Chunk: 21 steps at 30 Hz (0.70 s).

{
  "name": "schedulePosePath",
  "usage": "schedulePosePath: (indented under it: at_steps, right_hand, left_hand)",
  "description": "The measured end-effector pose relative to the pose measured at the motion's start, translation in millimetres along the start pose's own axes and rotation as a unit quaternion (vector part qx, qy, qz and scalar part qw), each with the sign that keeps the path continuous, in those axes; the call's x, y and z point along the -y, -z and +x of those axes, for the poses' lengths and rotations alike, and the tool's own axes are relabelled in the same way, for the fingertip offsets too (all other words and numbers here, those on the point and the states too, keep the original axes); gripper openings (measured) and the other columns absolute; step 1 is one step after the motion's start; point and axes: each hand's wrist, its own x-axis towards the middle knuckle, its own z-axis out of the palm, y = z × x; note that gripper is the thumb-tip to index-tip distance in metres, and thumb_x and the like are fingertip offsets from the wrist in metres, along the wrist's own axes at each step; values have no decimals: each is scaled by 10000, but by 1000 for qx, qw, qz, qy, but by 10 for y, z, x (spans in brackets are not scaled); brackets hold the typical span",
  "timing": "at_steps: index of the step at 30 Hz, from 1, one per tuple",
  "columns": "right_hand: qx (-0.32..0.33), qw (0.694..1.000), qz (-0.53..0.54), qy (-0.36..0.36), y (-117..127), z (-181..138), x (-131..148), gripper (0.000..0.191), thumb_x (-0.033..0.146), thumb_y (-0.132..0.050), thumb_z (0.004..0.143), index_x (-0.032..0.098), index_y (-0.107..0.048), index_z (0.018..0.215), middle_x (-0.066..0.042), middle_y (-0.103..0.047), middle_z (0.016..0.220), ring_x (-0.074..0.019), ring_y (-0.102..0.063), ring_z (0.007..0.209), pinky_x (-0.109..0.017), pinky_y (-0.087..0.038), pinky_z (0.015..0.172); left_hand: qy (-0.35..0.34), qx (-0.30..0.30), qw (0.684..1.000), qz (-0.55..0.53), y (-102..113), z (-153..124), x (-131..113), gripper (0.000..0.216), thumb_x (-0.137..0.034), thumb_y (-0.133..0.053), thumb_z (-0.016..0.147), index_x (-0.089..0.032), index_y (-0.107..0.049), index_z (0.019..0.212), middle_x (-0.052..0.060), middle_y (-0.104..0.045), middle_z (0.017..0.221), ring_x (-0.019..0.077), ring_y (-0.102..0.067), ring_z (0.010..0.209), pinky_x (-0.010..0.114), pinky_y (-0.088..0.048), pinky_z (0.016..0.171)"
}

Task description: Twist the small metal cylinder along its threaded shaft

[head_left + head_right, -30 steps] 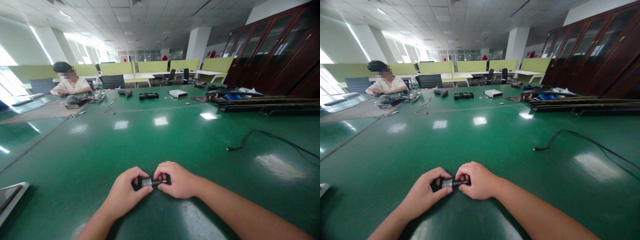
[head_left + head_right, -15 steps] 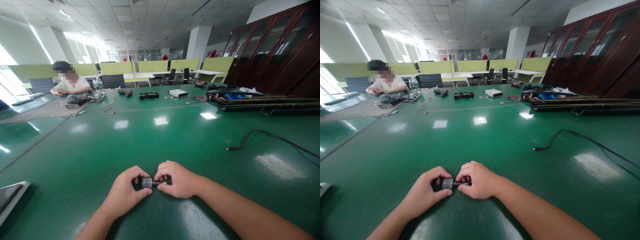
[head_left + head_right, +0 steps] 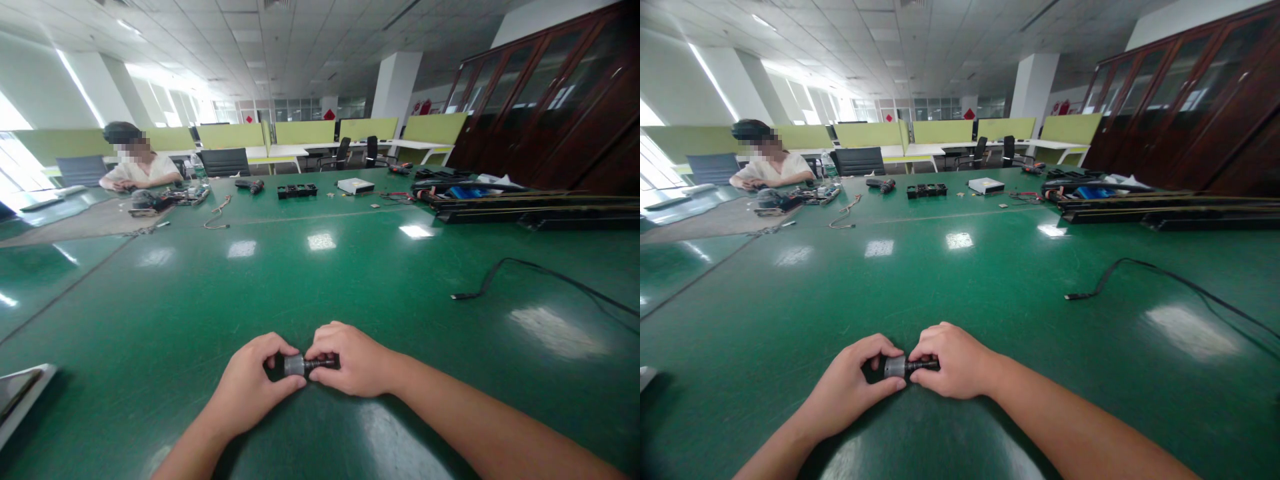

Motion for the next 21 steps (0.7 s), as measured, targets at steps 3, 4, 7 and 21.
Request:
schedulePosePath:
  at_steps: [3,4,7,21]
  right_hand:
    - [-3,1000,-3,0,-2,1,-2,151,269,-683,795,191,-708,922,-15,-649,771,-159,-582,737,-298,-399,740]
    - [-2,1000,-4,0,-1,2,-1,148,274,-684,795,191,-708,914,-14,-647,764,-158,-581,732,-298,-398,734]
    - [-2,1000,-5,1,2,5,1,135,281,-678,801,187,-705,894,-11,-641,751,-155,-579,723,-296,-400,729]
    - [-19,1000,-5,15,2,6,-13,90,242,-674,769,179,-691,831,1,-634,719,-142,-577,692,-286,-397,709]
  left_hand:
    - [4,1,1000,-2,8,5,-21,193,-279,-731,743,-227,-685,923,6,-681,872,185,-588,783,272,-428,706]
    - [3,2,1000,-3,11,5,-25,194,-277,-721,750,-229,-689,935,9,-683,881,186,-588,785,273,-430,709]
    - [-4,6,1000,-5,18,5,-27,205,-281,-711,760,-240,-698,960,12,-684,892,184,-588,781,274,-432,707]
    - [-4,8,1000,-7,23,-1,-20,206,-279,-747,756,-254,-694,953,-8,-677,889,180,-583,789,269,-415,714]
